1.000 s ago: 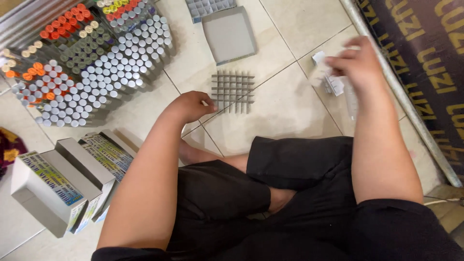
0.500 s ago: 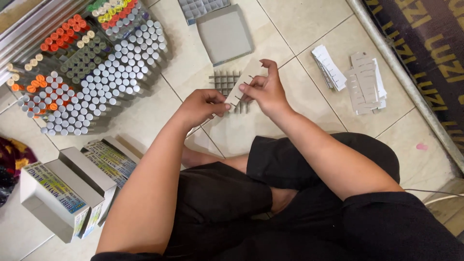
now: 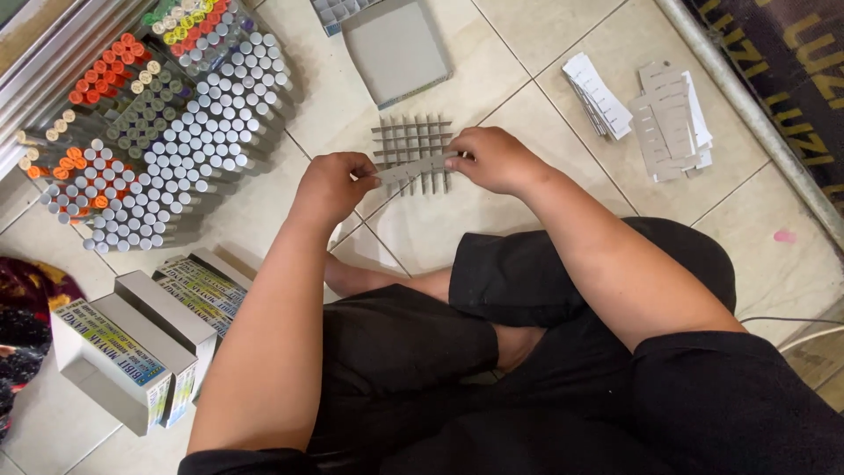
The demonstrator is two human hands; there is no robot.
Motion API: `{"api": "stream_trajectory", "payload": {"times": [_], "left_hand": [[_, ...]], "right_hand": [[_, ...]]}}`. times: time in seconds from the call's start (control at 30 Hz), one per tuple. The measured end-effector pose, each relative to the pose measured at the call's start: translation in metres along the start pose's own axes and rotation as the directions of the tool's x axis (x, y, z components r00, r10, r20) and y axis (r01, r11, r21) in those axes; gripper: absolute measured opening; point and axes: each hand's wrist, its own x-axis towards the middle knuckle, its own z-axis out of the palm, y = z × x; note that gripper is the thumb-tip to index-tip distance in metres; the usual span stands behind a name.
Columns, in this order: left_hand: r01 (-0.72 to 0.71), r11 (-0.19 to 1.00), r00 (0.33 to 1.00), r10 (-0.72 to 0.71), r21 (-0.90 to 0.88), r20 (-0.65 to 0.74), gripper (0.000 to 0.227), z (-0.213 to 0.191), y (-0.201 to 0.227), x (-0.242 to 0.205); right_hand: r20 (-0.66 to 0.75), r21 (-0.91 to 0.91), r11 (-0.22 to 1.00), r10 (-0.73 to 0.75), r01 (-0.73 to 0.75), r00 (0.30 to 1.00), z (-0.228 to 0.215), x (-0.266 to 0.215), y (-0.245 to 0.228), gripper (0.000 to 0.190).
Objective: Assembling cardboard grid dividers by slotting individual strips together on the floor.
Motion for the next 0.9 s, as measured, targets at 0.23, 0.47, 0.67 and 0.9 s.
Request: {"api": "stream_trajectory", "payload": {"times": [0.23, 0.47, 0.67, 0.9], "left_hand": [[0.031, 0.994, 0.999, -0.032, 0.107, 0.011, 0.011, 0.007, -0.002, 0.007], [0.035, 0.982, 0.999, -0.04, 0.187, 0.024, 0.015, 0.022, -0.015, 0.015], [0.03, 0.989, 0.999, -0.033, 0.148, 0.017, 0.02, 0.03, -0.016, 0.018], [0.192, 0.981, 0.978, -0.194, 0.029, 0.072, 0.038, 0.019, -0.018, 0.009]], "right_hand": [[0.013, -0.164, 0.986, -0.031, 0.033, 0.999, 0.009, -0.001, 0.004, 0.031], [0.068, -0.21, 0.978, 0.012, 0.002, 0.998, 0.008, -0.005, -0.013, 0.031], [0.076, -0.283, 0.959, -0.008, 0.029, 0.997, 0.016, 0.001, -0.002, 0.03], [0.073, -0.364, 0.931, 0.021, 0.007, 0.997, 0.016, -0.002, -0.006, 0.031]]}}
